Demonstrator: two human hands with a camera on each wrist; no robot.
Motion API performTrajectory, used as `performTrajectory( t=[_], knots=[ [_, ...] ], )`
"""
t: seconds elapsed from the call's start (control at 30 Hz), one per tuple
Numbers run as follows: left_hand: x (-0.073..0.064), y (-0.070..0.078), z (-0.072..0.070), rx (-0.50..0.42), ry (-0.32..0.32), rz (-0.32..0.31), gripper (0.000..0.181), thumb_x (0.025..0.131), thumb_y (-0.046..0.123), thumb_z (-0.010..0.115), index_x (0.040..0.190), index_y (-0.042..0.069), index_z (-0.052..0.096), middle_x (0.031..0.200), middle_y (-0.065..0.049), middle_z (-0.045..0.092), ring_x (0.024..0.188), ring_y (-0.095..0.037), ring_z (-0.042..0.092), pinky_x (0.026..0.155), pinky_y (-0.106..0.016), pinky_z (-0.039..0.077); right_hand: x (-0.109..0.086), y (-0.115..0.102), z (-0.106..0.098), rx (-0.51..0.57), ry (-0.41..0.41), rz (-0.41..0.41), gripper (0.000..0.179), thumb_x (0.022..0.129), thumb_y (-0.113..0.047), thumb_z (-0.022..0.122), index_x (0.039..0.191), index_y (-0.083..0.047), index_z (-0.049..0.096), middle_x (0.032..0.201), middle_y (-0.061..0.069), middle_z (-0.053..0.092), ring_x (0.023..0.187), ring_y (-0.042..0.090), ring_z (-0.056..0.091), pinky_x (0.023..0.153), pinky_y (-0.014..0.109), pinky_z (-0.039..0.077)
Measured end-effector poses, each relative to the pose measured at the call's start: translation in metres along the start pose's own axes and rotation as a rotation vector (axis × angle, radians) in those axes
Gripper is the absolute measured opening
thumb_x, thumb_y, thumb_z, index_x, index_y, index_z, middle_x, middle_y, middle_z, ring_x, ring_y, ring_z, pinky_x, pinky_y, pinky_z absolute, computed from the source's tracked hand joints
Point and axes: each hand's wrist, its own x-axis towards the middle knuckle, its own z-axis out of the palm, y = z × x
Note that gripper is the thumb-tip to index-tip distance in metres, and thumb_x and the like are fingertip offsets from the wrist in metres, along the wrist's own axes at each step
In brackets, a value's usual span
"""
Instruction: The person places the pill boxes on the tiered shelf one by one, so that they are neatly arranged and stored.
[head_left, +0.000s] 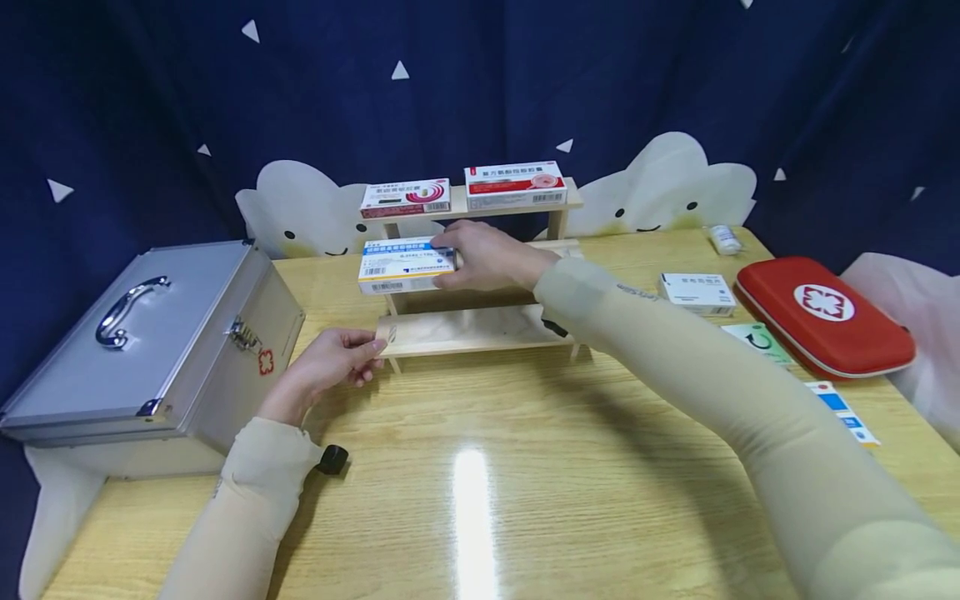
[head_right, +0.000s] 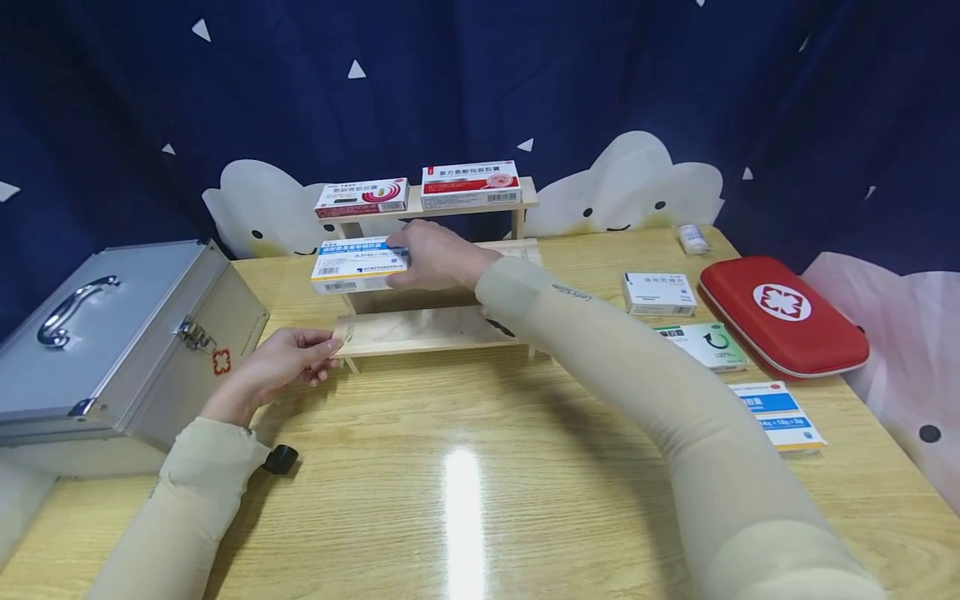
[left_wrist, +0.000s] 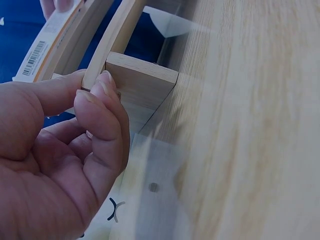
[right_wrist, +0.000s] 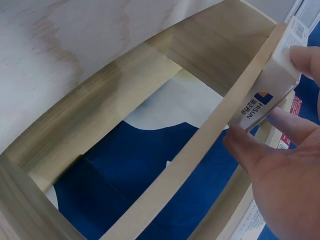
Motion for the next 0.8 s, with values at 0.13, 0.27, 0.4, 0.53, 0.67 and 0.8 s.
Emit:
performTrajectory(
  t=[0.13, 0.27, 0.4, 0.53, 0.67, 0.8],
  knots=[
    [0.001, -0.002, 0.0, 0.0, -0.001, -0.004, 0.042, 0.104, 0.02, 0.054, 0.134, -0.009, 0.051, 0.096, -0.016, 0.066, 0.07, -0.012, 0.057, 0.06, -0.022, 0.05, 0.0, 0.0, 0.0, -0.004, -0.007, -0.002, 0.071, 0.088, -0.044, 0.071, 0.145, -0.007, 0.05, 0.141, 0.014, 0.051, 0.125, 0.028, 0.047, 0.109, 0.039, 0.035],
    [0.001, -0.002, 0.001, 0.004, -0.002, 0.001, 0.042, 0.104, 0.02, 0.054, 0.134, -0.01, 0.051, 0.096, -0.016, 0.066, 0.07, -0.012, 0.057, 0.059, -0.022, 0.05, -0.001, 0.001, 0.0, -0.008, -0.008, 0.002, 0.071, 0.089, -0.044, 0.071, 0.146, -0.008, 0.049, 0.141, 0.014, 0.05, 0.126, 0.027, 0.046, 0.11, 0.039, 0.034],
    [0.002, -0.002, 0.001, 0.008, -0.006, 0.005, 0.042, 0.104, 0.02, 0.054, 0.133, -0.01, 0.052, 0.095, -0.016, 0.066, 0.069, -0.012, 0.057, 0.059, -0.022, 0.05, -0.002, 0.001, 0.0, -0.004, -0.013, 0.014, 0.072, 0.089, -0.045, 0.07, 0.147, -0.01, 0.047, 0.144, 0.015, 0.048, 0.129, 0.028, 0.044, 0.111, 0.04, 0.032],
    [0.002, -0.002, 0.001, 0.011, -0.006, 0.0, 0.042, 0.104, 0.021, 0.054, 0.133, -0.009, 0.052, 0.096, -0.015, 0.066, 0.07, -0.012, 0.057, 0.059, -0.023, 0.05, -0.006, 0.002, -0.004, 0.016, -0.014, 0.001, 0.072, 0.09, -0.044, 0.07, 0.149, -0.012, 0.045, 0.146, 0.014, 0.046, 0.128, 0.027, 0.046, 0.11, 0.039, 0.034],
    [0.002, -0.002, 0.001, 0.017, -0.006, -0.002, 0.043, 0.104, 0.022, 0.055, 0.134, -0.009, 0.052, 0.096, -0.015, 0.066, 0.07, -0.012, 0.057, 0.06, -0.022, 0.05, -0.015, -0.002, -0.014, 0.048, 0.0, -0.042, 0.069, 0.09, -0.041, 0.07, 0.148, -0.011, 0.047, 0.143, 0.01, 0.048, 0.119, 0.023, 0.05, 0.107, 0.036, 0.037],
    [0.001, -0.001, -0.001, 0.017, -0.007, -0.001, 0.045, 0.104, 0.022, 0.054, 0.136, -0.009, 0.05, 0.097, -0.014, 0.066, 0.071, -0.012, 0.057, 0.06, -0.022, 0.05, -0.029, -0.011, -0.031, 0.062, 0.002, -0.082, 0.064, 0.091, -0.039, 0.069, 0.145, -0.011, 0.05, 0.145, 0.008, 0.049, 0.127, 0.022, 0.047, 0.11, 0.035, 0.034]
  ],
)
